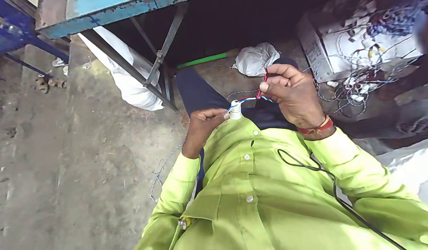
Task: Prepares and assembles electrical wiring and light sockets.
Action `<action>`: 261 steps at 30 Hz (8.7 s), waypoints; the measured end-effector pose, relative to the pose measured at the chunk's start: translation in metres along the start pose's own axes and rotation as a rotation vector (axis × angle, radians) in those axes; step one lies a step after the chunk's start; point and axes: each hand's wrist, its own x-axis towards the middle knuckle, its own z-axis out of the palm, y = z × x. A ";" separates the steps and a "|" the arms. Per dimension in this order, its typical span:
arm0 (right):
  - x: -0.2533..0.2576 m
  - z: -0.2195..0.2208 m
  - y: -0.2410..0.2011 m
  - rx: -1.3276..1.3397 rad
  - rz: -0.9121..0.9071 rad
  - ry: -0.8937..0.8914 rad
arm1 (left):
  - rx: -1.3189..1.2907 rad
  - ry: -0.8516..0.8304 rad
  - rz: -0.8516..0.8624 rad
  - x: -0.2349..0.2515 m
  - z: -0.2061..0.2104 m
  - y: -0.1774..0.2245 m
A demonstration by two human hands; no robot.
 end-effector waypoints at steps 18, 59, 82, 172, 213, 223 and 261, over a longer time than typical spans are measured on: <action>0.001 -0.006 0.008 -0.082 -0.155 -0.126 | 0.004 0.015 0.008 -0.013 -0.001 -0.003; -0.022 0.007 0.001 -0.354 -0.251 -0.146 | 0.173 0.084 0.131 -0.014 0.013 0.011; -0.004 -0.013 -0.009 -0.343 -0.285 -0.438 | 0.460 -0.072 0.383 0.019 0.042 0.025; -0.001 -0.016 0.009 -0.265 -0.308 -0.265 | -0.287 -0.252 -0.054 -0.009 0.001 -0.003; -0.017 0.006 -0.004 -0.519 -0.439 -0.424 | -0.256 -0.306 -0.170 0.001 0.034 0.014; -0.012 -0.006 -0.005 -0.581 -0.441 -0.556 | -0.320 -0.221 -0.189 -0.013 0.029 0.005; -0.022 0.003 0.018 -0.820 -0.470 -0.435 | -0.165 -0.238 -0.068 0.004 0.024 0.007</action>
